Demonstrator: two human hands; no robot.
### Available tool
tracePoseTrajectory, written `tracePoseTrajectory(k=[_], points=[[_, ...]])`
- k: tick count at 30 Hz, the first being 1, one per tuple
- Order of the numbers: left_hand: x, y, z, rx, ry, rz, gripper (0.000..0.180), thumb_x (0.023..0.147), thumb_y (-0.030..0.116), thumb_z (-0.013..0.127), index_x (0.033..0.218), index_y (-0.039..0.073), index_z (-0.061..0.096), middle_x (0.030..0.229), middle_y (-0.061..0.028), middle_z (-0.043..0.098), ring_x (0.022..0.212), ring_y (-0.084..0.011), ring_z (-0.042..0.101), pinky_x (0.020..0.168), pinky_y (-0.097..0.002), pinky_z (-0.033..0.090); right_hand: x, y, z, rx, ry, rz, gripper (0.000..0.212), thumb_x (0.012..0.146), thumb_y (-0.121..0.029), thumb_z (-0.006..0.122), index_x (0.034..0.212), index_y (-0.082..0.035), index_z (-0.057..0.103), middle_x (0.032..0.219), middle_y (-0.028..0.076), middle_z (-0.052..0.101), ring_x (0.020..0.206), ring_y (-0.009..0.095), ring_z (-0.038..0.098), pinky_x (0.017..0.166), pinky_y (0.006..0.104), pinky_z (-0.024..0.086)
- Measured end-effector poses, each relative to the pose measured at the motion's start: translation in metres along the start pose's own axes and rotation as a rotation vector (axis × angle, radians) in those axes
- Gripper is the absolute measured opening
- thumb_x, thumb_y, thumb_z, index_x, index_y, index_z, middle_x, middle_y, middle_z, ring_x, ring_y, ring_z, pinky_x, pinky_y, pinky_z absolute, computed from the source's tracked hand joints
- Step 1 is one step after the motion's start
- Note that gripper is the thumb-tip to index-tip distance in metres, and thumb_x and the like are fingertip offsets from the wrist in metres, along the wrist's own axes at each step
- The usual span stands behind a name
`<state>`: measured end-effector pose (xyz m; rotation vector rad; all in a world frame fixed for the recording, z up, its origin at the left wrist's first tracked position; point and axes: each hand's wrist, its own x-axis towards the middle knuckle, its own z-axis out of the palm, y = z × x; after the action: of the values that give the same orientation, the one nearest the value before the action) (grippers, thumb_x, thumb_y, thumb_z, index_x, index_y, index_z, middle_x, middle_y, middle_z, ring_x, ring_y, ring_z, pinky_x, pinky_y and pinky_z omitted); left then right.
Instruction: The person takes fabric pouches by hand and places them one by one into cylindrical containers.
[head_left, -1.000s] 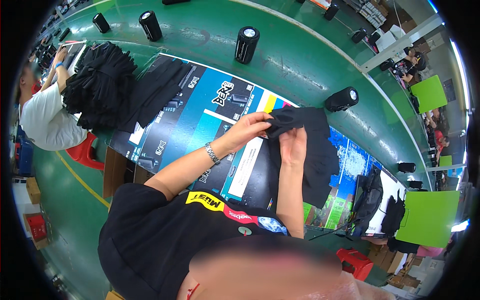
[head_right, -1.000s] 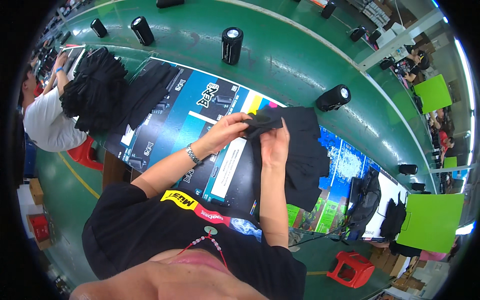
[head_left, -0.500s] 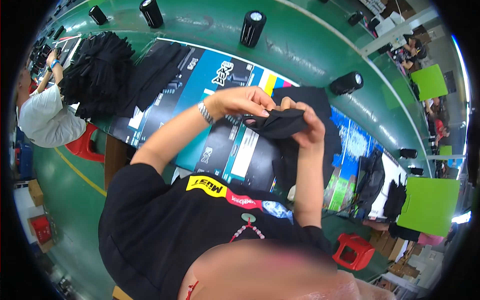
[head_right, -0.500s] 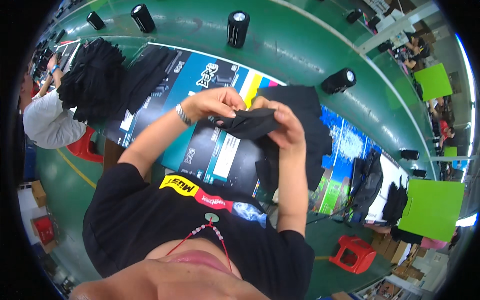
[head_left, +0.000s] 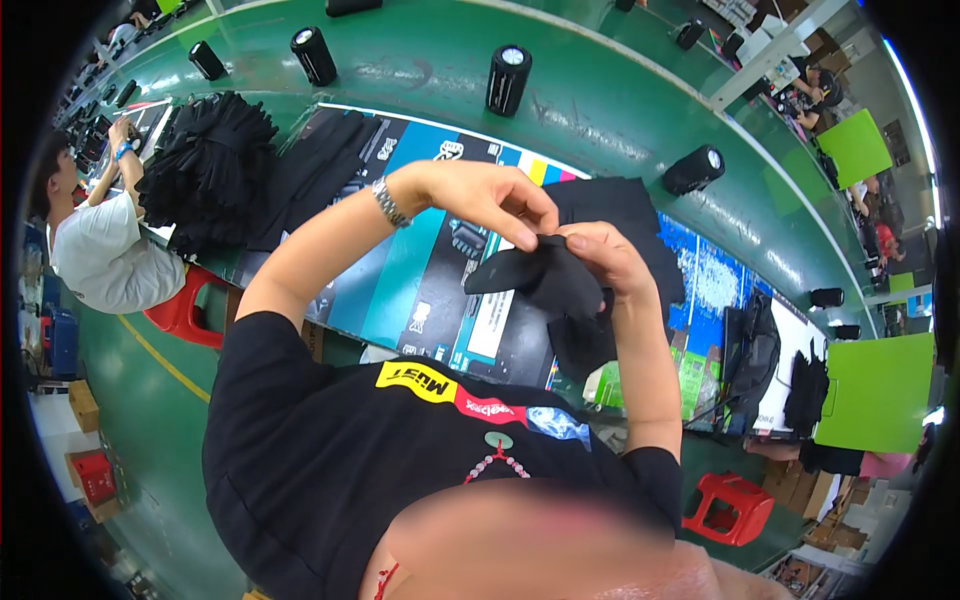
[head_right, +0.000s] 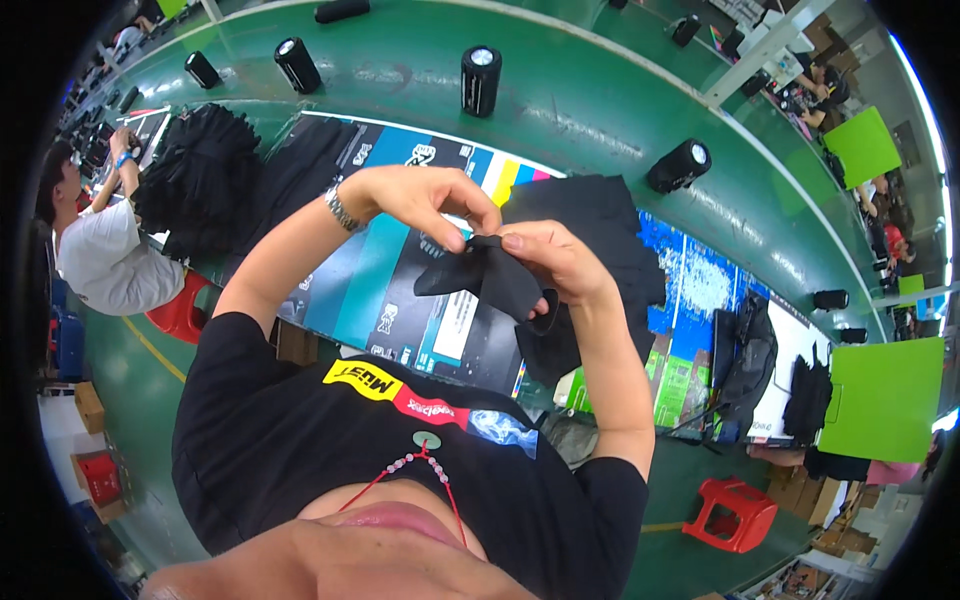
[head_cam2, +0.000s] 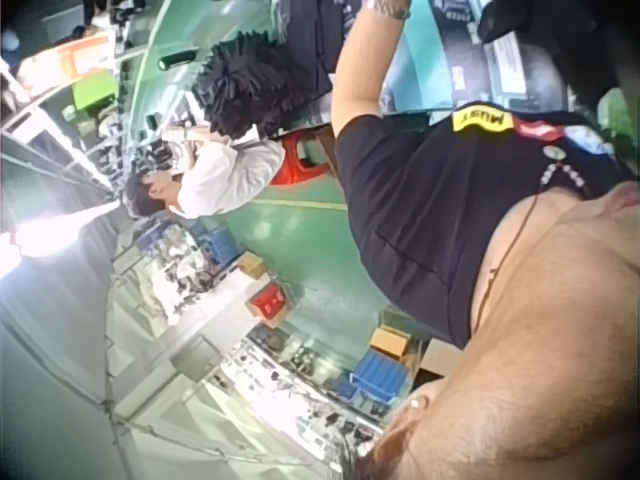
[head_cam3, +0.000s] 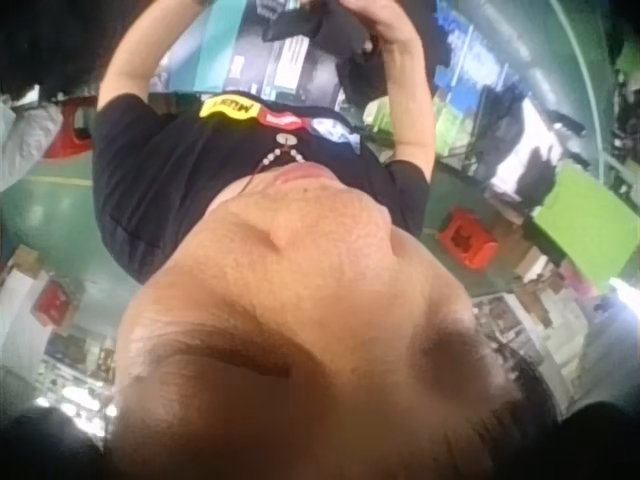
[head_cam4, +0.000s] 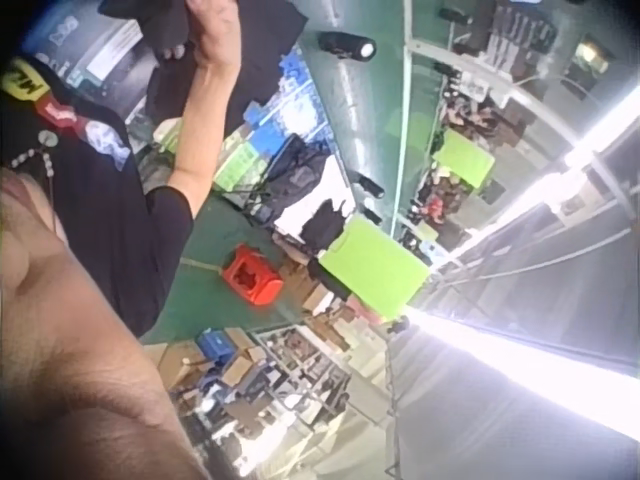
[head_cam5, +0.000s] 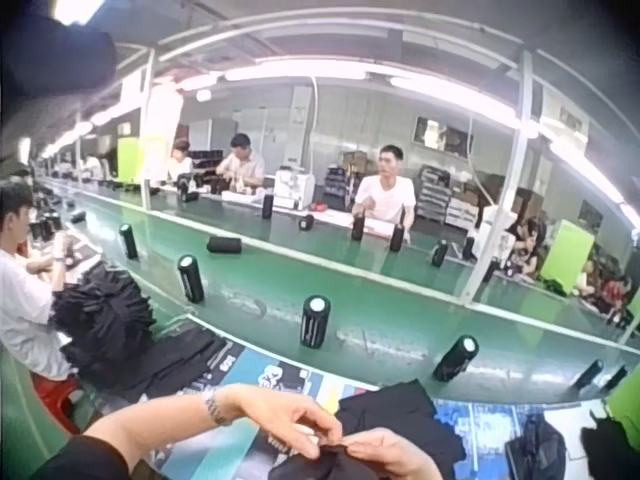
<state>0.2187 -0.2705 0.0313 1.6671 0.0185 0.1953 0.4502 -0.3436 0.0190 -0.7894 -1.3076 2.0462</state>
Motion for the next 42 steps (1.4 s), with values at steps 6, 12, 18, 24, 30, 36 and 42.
tracePoseTrajectory(k=[6,12,18,24,30,36,42], points=[[-0.006,0.042,0.0,-0.122,0.391,-0.033,0.019,0.085,0.015,0.067,0.084,-0.004,0.063,0.075,-0.0013,0.061,0.065,-0.0052,0.052,0.06,-0.0207,0.042,0.02,-0.033,0.004,-0.361,0.109,-0.298,0.029,0.094,-0.021,0.053,0.083,0.003,0.063,0.081,0.004,0.062,0.083,0.009,0.056,0.077,0.0255,0.043],[-0.016,-0.012,-0.038,-0.518,0.546,0.136,0.021,0.088,0.014,0.063,0.099,-0.004,0.064,0.091,-0.0046,0.065,0.082,-0.0103,0.061,0.074,-0.0235,0.049,0.07,-0.026,-0.056,0.074,-0.024,-0.499,0.016,0.089,-0.018,0.058,0.093,-0.003,0.058,0.093,0.006,0.062,0.088,0.013,0.059,0.081,0.0267,0.046],[-0.008,-0.033,-0.063,-0.344,0.821,0.058,0.025,0.091,0.017,0.06,0.11,0.0,0.061,0.1,-0.003,0.065,0.09,-0.0076,0.061,0.08,-0.0221,0.049,0.124,-0.025,-0.051,0.174,0.185,-0.458,0.022,0.094,-0.021,0.052,0.104,-0.003,0.06,0.1,0.005,0.063,0.092,0.011,0.058,0.083,0.0249,0.046],[-0.019,-0.039,-0.108,-0.608,0.935,0.14,0.025,0.094,0.021,0.055,0.106,-0.001,0.06,0.1,-0.0064,0.066,0.088,-0.0127,0.064,0.077,-0.0256,0.052,0.148,-0.015,-0.045,0.111,0.205,-0.29,0.024,0.095,-0.018,0.049,0.111,-0.002,0.059,0.107,0.004,0.062,0.097,0.012,0.058,0.086,0.0293,0.046],[0.015,-0.053,-0.138,-0.279,0.968,0.104,0.02,0.092,0.02,0.058,0.105,0.004,0.059,0.093,-0.0011,0.061,0.089,-0.0086,0.057,0.083,-0.0244,0.044,0.192,-0.04,-0.094,-0.078,0.752,-0.69,0.014,0.091,-0.008,0.052,0.097,-0.001,0.062,0.093,0.004,0.062,0.086,0.015,0.059,0.072,0.0297,0.047],[0.051,-0.083,-0.193,-0.12,1.283,0.122,0.018,0.093,0.017,0.056,0.1,0.001,0.06,0.085,-0.0007,0.061,0.075,-0.0078,0.056,0.068,-0.0226,0.045,0.234,-0.044,-0.136,-0.894,1.338,-0.76,0.013,0.081,-0.008,0.058,0.091,-0.001,0.064,0.088,0.018,0.059,0.084,0.034,0.058,0.075,0.0404,0.046],[0.069,-0.111,-0.209,-0.304,1.323,0.04,0.018,0.092,0.013,0.056,0.096,-0.004,0.061,0.079,-0.0057,0.064,0.066,-0.0127,0.06,0.059,-0.0269,0.049,0.246,-0.059,-0.163,-0.501,1.278,-0.493,0.013,0.078,-0.011,0.064,0.085,-0.003,0.072,0.084,0.018,0.069,0.074,0.027,0.066,0.072,0.034,0.05]])
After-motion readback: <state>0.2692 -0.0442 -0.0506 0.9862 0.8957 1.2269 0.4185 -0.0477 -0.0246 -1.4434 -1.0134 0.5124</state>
